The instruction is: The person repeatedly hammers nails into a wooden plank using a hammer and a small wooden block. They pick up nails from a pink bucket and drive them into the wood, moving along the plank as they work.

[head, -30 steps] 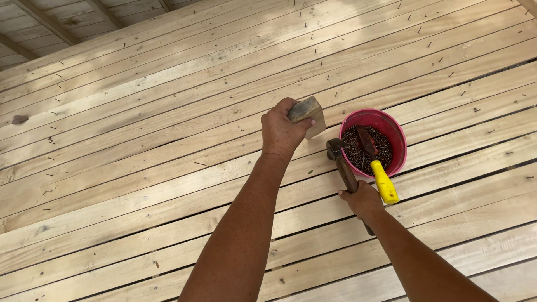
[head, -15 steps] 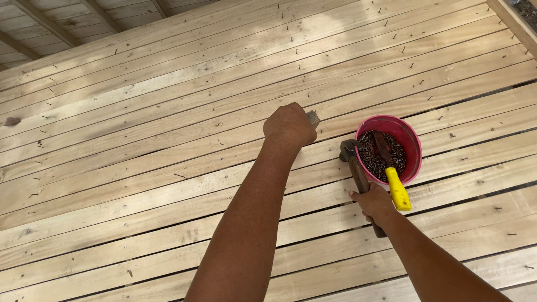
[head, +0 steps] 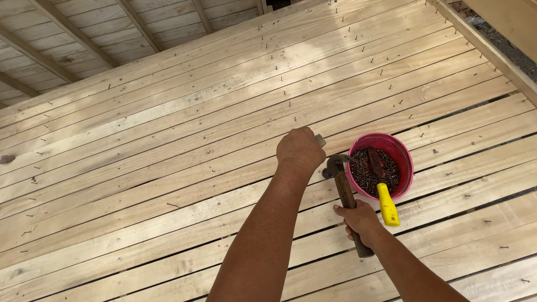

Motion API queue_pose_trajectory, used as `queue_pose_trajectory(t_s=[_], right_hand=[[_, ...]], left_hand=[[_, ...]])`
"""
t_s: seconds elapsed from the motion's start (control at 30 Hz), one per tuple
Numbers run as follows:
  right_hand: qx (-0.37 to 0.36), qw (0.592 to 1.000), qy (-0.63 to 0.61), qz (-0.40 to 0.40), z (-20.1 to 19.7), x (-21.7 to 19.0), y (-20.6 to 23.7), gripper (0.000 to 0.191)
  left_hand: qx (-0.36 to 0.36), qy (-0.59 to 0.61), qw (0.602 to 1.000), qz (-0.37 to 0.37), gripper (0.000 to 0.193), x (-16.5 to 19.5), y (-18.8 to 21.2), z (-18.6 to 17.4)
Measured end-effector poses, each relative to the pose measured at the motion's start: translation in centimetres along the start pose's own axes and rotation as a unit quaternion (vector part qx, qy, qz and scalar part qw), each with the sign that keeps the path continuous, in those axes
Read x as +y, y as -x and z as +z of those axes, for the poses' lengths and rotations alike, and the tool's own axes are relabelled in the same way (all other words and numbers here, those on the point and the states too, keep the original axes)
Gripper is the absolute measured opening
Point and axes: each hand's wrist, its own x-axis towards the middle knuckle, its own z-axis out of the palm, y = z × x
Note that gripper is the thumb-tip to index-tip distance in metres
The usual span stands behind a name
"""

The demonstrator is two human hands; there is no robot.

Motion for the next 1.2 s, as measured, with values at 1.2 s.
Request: queue_pose_trajectory(t_s=[1.2], right_hand=[[0.23,0.967,-0.103,-0.038,-10.0,-0.3,9.3,0.035]], left_hand=[[-0.019,0.193,0.952,0.238,0.051,13.9,9.3,-0.8]])
